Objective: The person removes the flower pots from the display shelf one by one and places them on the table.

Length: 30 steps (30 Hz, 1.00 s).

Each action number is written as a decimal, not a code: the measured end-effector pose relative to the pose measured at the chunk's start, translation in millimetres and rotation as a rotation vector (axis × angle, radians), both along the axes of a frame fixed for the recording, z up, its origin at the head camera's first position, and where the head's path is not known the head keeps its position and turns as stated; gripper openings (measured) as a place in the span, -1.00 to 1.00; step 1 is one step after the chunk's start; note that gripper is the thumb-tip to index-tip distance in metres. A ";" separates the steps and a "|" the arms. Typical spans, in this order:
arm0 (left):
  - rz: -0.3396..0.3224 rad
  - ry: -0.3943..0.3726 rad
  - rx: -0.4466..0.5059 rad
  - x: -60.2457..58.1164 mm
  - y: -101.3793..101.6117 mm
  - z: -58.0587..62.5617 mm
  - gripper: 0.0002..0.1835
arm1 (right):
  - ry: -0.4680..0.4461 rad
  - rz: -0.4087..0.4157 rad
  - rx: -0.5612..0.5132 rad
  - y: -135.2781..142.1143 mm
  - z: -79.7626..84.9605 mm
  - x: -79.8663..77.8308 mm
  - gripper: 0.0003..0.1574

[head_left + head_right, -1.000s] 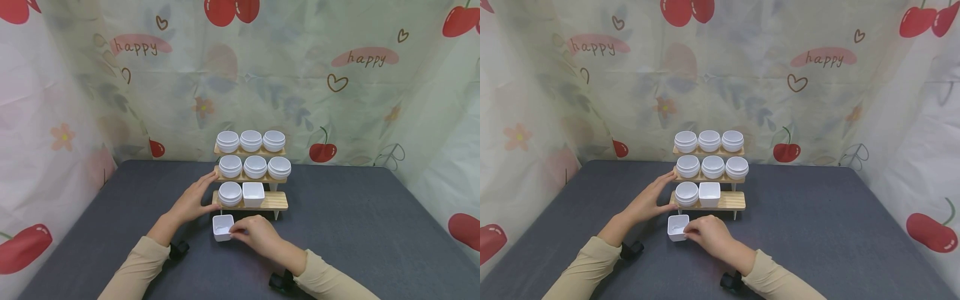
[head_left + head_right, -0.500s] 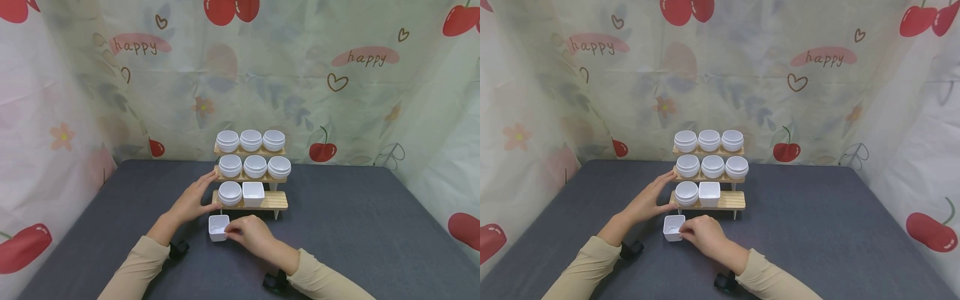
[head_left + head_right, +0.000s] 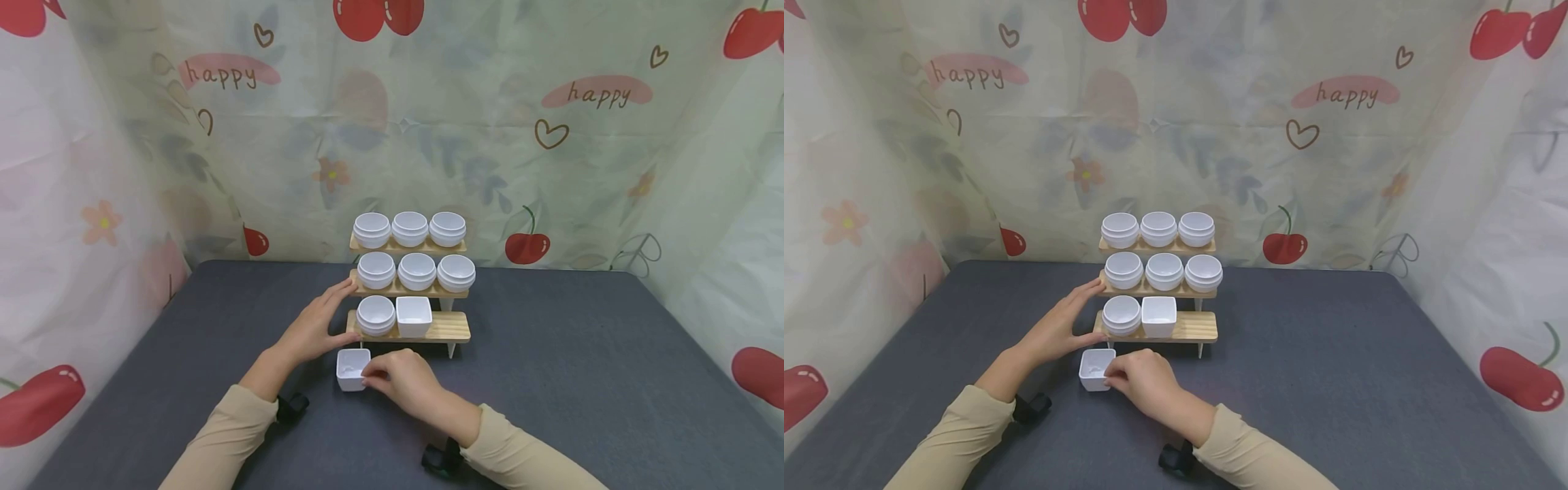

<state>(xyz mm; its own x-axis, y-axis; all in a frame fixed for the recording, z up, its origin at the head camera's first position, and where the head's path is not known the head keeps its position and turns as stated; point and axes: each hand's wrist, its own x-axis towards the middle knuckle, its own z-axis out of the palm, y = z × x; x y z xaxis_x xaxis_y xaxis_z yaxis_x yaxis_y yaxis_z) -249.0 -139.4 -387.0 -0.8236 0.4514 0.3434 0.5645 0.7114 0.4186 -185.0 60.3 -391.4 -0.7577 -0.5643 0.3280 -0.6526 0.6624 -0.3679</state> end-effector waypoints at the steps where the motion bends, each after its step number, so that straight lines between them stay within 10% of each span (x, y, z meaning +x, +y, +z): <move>1: 0.001 -0.003 0.000 0.0 0.2 0.2 -0.10 | 0.001 -0.001 0.001 -0.4 0.3 0.1 -0.93; 30: 0.004 -0.034 0.001 0.3 -0.6 0.2 -0.09 | -0.010 -0.010 0.030 -4.1 -0.6 3.1 -0.91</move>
